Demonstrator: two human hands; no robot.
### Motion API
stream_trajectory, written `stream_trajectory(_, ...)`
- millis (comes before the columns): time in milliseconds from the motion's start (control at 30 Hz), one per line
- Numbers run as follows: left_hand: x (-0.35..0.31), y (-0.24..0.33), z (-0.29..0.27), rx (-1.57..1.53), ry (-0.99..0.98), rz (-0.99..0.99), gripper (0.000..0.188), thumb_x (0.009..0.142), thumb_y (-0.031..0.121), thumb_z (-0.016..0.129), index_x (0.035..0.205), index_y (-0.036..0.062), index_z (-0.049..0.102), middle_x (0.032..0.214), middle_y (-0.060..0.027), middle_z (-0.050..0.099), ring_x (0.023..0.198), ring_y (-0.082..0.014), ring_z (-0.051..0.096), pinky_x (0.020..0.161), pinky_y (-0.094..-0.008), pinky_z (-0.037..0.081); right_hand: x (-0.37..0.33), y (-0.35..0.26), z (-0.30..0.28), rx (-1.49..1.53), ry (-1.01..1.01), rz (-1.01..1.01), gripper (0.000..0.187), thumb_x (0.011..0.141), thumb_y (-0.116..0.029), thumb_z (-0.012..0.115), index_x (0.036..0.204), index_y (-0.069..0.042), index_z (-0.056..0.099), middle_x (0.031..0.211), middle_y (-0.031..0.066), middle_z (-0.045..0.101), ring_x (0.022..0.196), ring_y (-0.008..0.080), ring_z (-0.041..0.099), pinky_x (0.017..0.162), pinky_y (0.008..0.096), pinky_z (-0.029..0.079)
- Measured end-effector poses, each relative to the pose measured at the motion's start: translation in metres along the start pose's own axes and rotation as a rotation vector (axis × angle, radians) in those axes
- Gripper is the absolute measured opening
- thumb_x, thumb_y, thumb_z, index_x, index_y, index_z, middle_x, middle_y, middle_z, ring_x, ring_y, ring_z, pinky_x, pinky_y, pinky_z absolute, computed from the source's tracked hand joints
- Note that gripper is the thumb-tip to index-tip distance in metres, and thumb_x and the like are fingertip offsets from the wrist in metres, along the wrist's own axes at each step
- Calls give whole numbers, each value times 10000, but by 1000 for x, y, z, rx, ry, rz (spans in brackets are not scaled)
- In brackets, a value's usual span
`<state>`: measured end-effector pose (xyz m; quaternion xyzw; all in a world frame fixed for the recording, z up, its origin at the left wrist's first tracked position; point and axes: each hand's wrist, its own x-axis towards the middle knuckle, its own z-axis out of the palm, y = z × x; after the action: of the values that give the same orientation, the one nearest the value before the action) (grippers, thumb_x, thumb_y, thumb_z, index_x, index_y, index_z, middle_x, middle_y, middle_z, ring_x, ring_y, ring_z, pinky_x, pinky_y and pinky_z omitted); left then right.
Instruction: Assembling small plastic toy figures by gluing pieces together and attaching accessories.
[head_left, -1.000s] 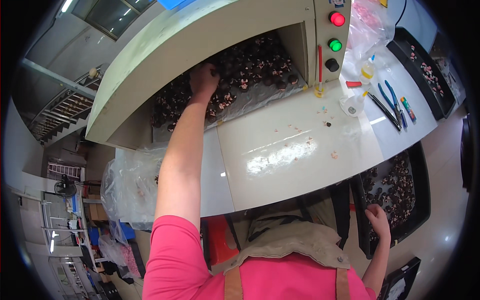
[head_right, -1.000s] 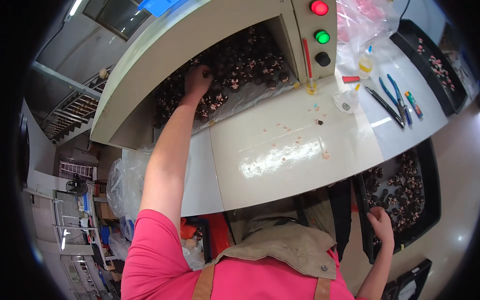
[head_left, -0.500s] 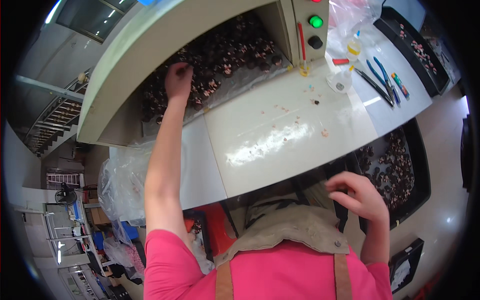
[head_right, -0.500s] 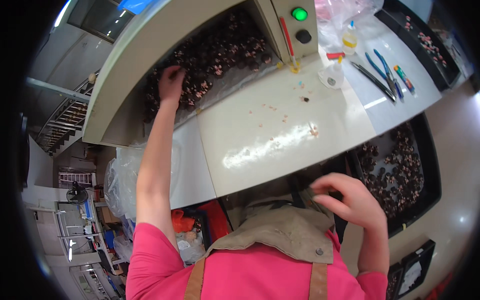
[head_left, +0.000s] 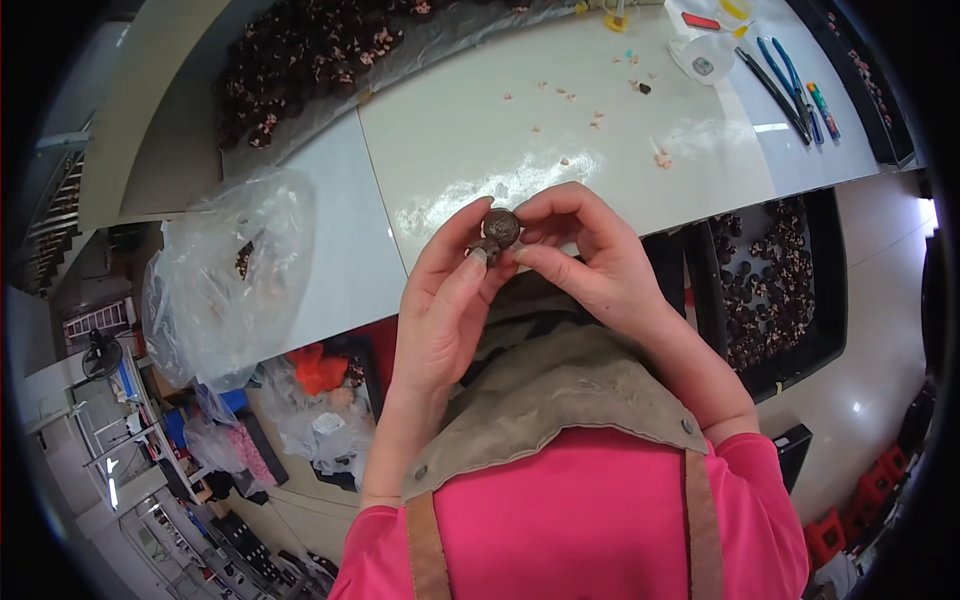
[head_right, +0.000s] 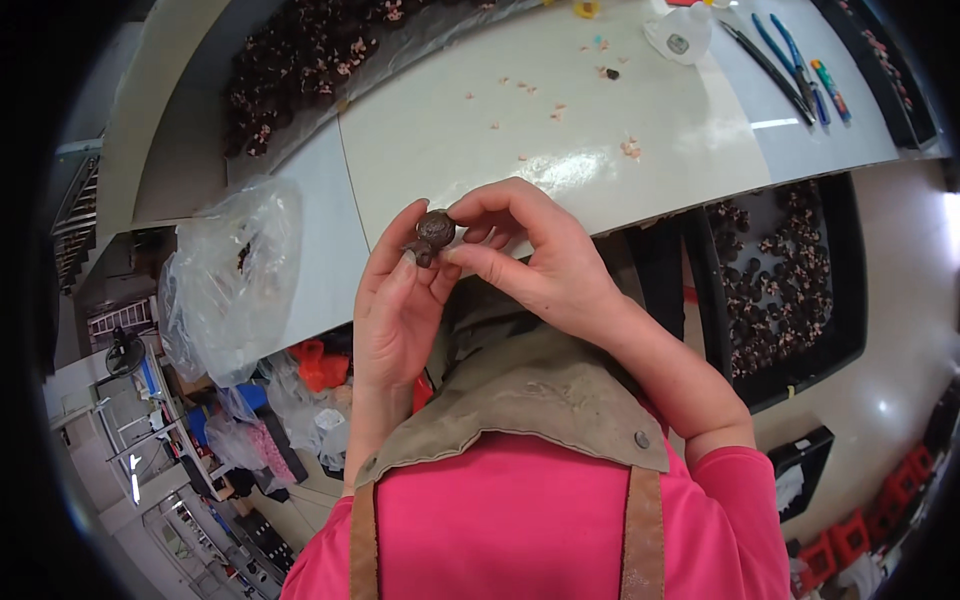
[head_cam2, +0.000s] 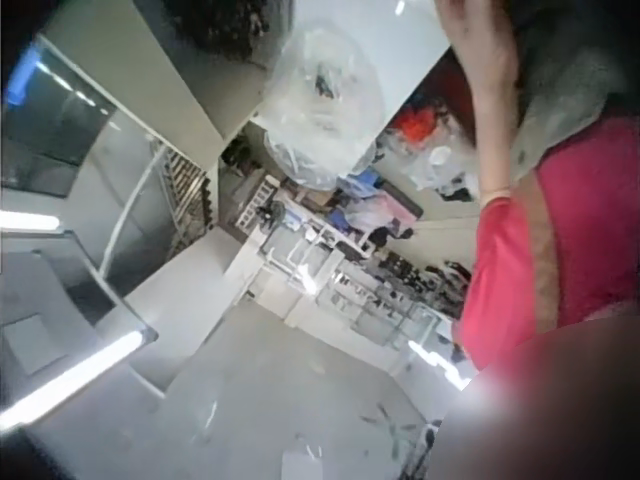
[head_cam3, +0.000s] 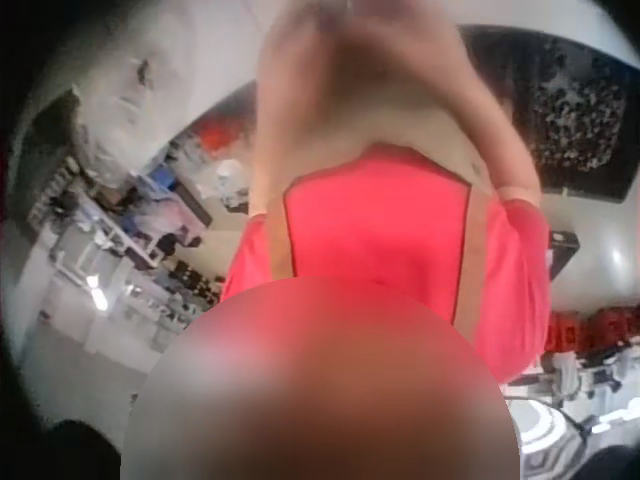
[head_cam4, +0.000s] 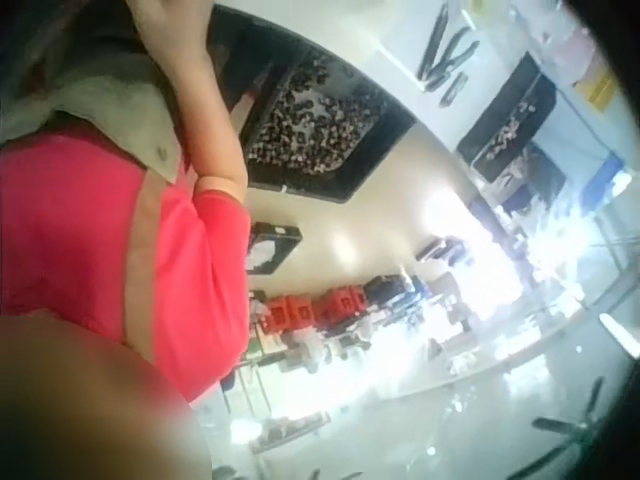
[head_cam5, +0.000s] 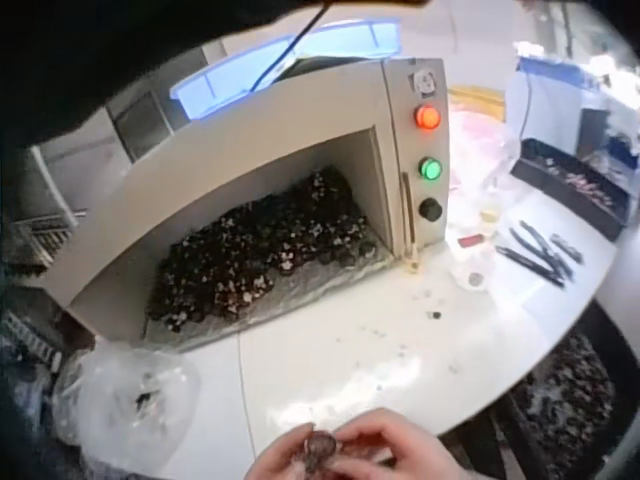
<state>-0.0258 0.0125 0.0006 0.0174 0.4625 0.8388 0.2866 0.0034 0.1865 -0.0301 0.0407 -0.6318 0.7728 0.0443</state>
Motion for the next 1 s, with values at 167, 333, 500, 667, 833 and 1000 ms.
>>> stream_trajectory(167, -10, -5, -5, 152, -42, 26, 491, 975, 186, 496, 1409, 8, 349, 1309, -107, 514, 1199, -201, 509, 1042, -364, 388, -6, -1, -2, -33, -32, 51, 229, 871, 2, 622, 1091, -3, 557, 1036, 49, 572, 965, 114, 568, 855, 262, 460)
stream_trajectory(333, -14, -6, -5, 151, 13, 11, 495, 982, 206, 493, 1405, -7, 349, 1272, -100, 539, 1142, -179, 549, 1023, -356, 411, -7, 1, 0, -7, -25, 31, 213, 874, 15, 610, 1082, 0, 569, 1038, 49, 570, 968, 119, 569, 854, 259, 457)
stream_trajectory(500, -16, -5, -5, 144, -22, 4, 496, 985, 220, 489, 1397, -17, 351, 1255, -103, 548, 1105, -175, 574, 998, -342, 440, -7, -1, 0, 1, -28, 37, 195, 885, 18, 592, 1078, 3, 570, 1027, 49, 568, 957, 117, 568, 846, 257, 457)
stream_trajectory(667, -17, -6, -9, 94, -53, -21, 453, 987, 227, 492, 1368, -2, 405, 1281, -118, 533, 1135, -210, 562, 1007, -351, 431, -10, -4, 4, 43, -13, 82, 173, 902, 3, 582, 1075, 4, 566, 1007, 43, 572, 940, 103, 566, 838, 248, 456)
stream_trajectory(833, -18, -8, -6, 78, -23, -57, 435, 995, 270, 473, 1335, 1, 430, 1254, -109, 548, 1122, -211, 570, 981, -352, 443, -12, -6, 5, 68, 2, 104, 163, 917, -12, 573, 1079, 3, 560, 997, 39, 579, 927, 91, 566, 832, 240, 460)
stream_trajectory(1000, -21, -10, -6, 40, -1, -56, 425, 997, 285, 467, 1319, 11, 427, 1226, -101, 557, 1106, -201, 577, 977, -345, 446, -13, -7, 7, 37, -6, 99, 159, 917, -13, 570, 1075, 8, 561, 992, 39, 574, 929, 94, 567, 839, 243, 463)
